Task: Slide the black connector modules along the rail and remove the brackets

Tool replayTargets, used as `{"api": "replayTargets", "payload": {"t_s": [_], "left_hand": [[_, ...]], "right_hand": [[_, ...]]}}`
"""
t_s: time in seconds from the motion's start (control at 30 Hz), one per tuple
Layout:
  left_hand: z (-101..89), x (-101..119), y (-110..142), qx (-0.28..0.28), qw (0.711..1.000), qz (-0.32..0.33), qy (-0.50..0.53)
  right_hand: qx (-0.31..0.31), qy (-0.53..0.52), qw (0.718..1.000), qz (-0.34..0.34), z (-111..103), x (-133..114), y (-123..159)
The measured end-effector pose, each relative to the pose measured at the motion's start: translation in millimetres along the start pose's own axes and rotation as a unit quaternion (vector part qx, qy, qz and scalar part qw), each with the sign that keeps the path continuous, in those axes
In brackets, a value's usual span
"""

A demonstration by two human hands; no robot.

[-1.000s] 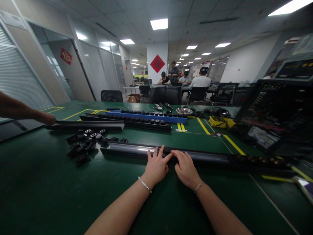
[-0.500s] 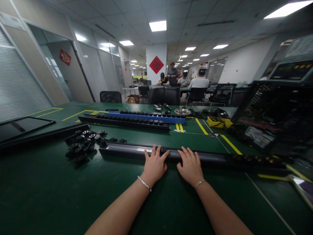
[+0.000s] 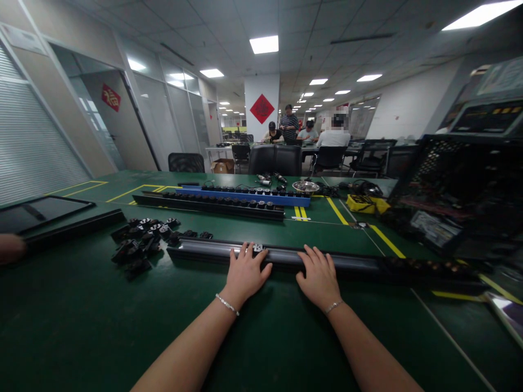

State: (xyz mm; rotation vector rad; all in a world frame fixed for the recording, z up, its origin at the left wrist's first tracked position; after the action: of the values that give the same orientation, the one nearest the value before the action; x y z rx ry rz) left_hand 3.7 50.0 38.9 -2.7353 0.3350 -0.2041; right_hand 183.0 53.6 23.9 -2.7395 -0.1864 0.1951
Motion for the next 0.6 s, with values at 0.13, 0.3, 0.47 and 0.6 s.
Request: {"api": "replayTargets", "payload": {"t_s": [0.13, 0.3, 0.47, 0.6], "left_hand": [[-1.6, -9.5, 1.5, 0.003, 1.0, -0.001, -0.007], [-5.5, -19.8, 2.8, 0.008, 1.0, 0.002, -0.018], [-9.5, -32.3, 4.0, 0.008, 1.0, 0.008, -0.028], [-11.2, -44.2, 4.7, 0.001, 0.999, 0.012, -0.03]], "right_hand": [[-0.005, -0.006, 1.0, 0.003, -1.0, 0.0, 0.4], [-0.01, -0.006, 1.0, 0.0, -2.4, -0.9, 0.5], [-0.012, -0.005, 1.0, 0.0, -1.8, -0.6, -0.1], [-0.013, -0.004, 1.0, 0.006, 0.1, 0.4, 0.0]]}}
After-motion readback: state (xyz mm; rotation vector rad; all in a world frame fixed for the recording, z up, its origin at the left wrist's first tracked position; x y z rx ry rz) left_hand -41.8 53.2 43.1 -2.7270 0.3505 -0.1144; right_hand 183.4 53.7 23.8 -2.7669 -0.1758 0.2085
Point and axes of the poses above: each hand's wrist, its own y-axis away from the middle knuckle, its own z-axis out of the palm, x = y × z, the point moved 7 cm from there along -y, towards the middle knuckle, and after that the axes turned 3 degrees about y, right-handed, at the moved point
